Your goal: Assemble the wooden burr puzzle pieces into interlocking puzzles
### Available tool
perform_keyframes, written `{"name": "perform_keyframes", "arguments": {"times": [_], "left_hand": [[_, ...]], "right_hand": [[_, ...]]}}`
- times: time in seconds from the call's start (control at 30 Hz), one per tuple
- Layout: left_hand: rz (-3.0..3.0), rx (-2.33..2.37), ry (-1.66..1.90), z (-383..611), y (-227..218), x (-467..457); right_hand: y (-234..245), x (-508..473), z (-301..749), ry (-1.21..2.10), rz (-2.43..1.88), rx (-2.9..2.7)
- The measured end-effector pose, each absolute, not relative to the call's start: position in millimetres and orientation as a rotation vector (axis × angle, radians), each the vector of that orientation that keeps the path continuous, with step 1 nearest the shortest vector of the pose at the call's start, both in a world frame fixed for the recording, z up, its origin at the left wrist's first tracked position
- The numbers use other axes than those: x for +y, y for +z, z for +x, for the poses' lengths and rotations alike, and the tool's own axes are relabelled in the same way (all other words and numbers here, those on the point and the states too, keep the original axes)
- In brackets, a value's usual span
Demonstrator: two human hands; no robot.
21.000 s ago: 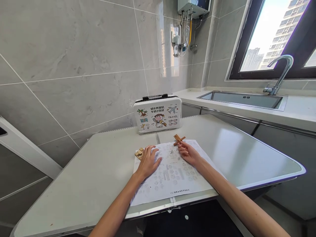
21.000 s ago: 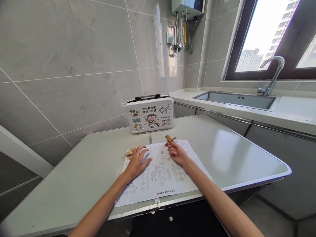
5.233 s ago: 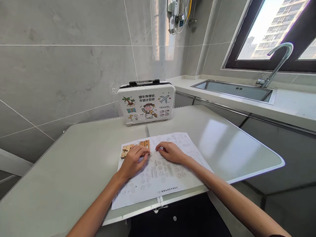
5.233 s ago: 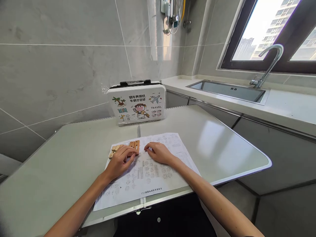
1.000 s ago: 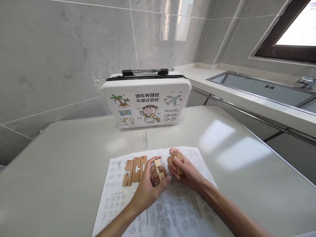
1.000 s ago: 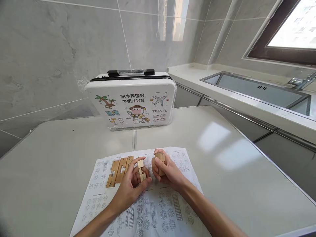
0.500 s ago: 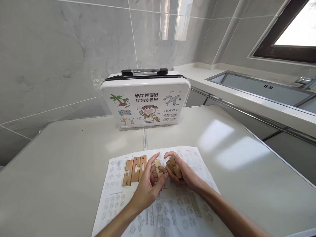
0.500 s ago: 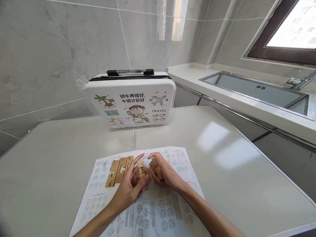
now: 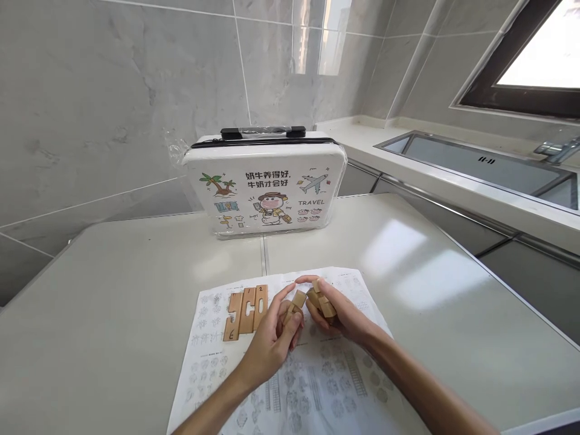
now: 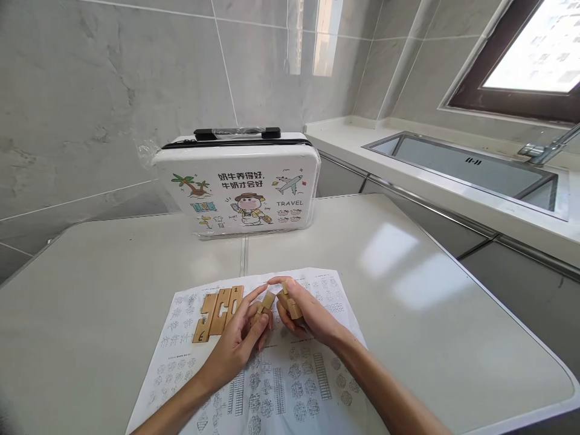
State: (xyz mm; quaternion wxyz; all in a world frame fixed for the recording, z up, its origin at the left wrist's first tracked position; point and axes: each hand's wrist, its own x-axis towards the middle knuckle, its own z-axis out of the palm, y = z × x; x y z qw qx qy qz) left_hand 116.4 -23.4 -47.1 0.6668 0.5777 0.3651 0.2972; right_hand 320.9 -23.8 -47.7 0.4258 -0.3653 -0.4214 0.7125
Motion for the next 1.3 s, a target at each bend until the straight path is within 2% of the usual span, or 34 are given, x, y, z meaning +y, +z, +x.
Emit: {"name": "perform_keyframes", "arguments": {"times": [0.2,0.47,0.7,0.9,1.17,1.3], "left_hand": [[1.292,0.839,0.65,117,-49,-25],[1.416,0.819,0.616,117,-43,-28],[1.455,0.895,0.706,120,-50,-32],[1.845,1.086,0.966,119,-56,-33],[1.918,1.025,0.881,118,-51,-34],[1.854,1.018,0.949,116,-50,-33]], "right_hand": [[-55,-24,328,2.129,-0.653,-1.065],[-57,-25,322,2.249,-0.588,-1.088],[-57,-25,314,1.93,-0.752,-0.992],[-46,-37,299,1.609,-1.013,-1.088],[-46,-43,292,1.654,-0.957,-1.149],[-51,-37,299,1.637,-1.033,-1.113]]}}
